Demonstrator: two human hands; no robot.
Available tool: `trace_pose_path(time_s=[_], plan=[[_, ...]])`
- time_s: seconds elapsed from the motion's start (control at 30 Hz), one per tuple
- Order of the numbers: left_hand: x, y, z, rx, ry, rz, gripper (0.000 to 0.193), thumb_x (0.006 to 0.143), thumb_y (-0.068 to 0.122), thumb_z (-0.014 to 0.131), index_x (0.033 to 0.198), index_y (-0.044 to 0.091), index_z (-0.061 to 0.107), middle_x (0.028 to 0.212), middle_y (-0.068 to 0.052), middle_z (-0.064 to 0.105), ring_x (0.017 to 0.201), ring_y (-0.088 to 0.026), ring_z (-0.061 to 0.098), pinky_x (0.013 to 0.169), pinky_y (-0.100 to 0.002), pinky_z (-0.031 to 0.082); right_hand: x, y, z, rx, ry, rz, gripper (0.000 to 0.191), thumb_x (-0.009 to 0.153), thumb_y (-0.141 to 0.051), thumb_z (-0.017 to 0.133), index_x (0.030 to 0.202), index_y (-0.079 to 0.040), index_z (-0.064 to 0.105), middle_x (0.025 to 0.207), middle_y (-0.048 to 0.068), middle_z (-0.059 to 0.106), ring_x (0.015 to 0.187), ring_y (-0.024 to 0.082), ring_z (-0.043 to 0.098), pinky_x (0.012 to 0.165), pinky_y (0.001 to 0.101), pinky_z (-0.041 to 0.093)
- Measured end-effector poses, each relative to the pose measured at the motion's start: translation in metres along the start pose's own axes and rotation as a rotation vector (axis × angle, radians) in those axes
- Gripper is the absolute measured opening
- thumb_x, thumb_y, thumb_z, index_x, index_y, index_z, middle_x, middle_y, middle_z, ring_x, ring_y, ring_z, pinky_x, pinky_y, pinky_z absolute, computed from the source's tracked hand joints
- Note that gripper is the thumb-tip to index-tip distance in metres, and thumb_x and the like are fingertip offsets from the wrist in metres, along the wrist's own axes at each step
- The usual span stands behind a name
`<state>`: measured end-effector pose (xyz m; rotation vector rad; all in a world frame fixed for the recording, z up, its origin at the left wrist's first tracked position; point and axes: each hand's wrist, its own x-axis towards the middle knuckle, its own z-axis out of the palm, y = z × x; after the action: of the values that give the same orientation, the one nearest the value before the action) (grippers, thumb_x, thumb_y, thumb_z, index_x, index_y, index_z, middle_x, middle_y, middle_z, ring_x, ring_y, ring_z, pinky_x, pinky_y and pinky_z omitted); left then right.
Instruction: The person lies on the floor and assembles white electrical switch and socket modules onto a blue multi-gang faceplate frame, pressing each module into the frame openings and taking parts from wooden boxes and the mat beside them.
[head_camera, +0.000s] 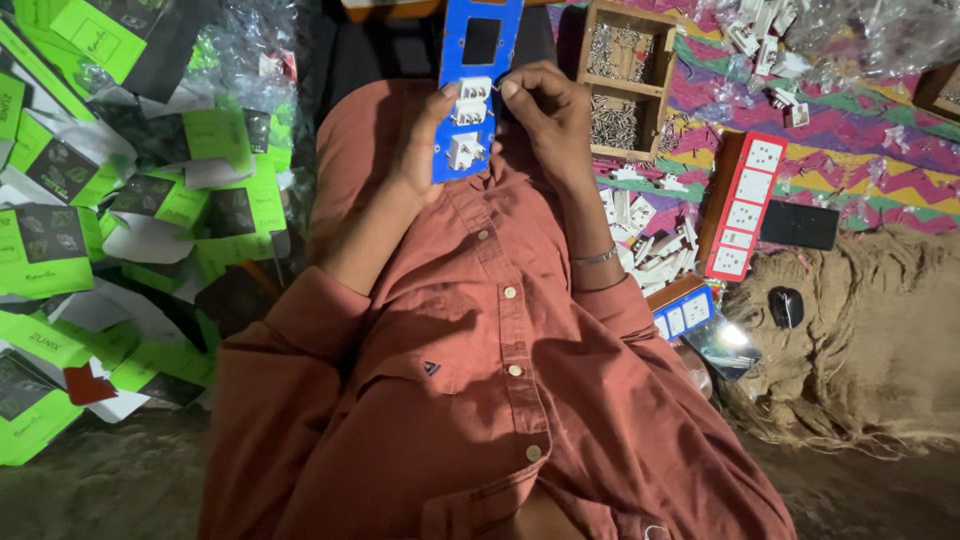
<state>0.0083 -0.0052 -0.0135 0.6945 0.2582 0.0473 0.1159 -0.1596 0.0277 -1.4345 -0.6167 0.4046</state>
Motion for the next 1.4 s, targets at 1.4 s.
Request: trace_pose_path(time_s=[1.4], plan=[[0.007,-0.018,-0.035,0.071,0.121,0.055,0.067,0.097,0.048,0.063,0.147,0.007,0.05,0.135,-0.005,0.061,0.122,-0.019,0.061,0.104,-0.036,0.05,-0.013,0.003,0.017,-0.669,0.164,-0.501,0.013,0.094,-0.015,0.075,0.098,-0.004,0.068,0.088,0.01,0.062,0.082,0.028,0.063,0.074,0.0403,0.052]])
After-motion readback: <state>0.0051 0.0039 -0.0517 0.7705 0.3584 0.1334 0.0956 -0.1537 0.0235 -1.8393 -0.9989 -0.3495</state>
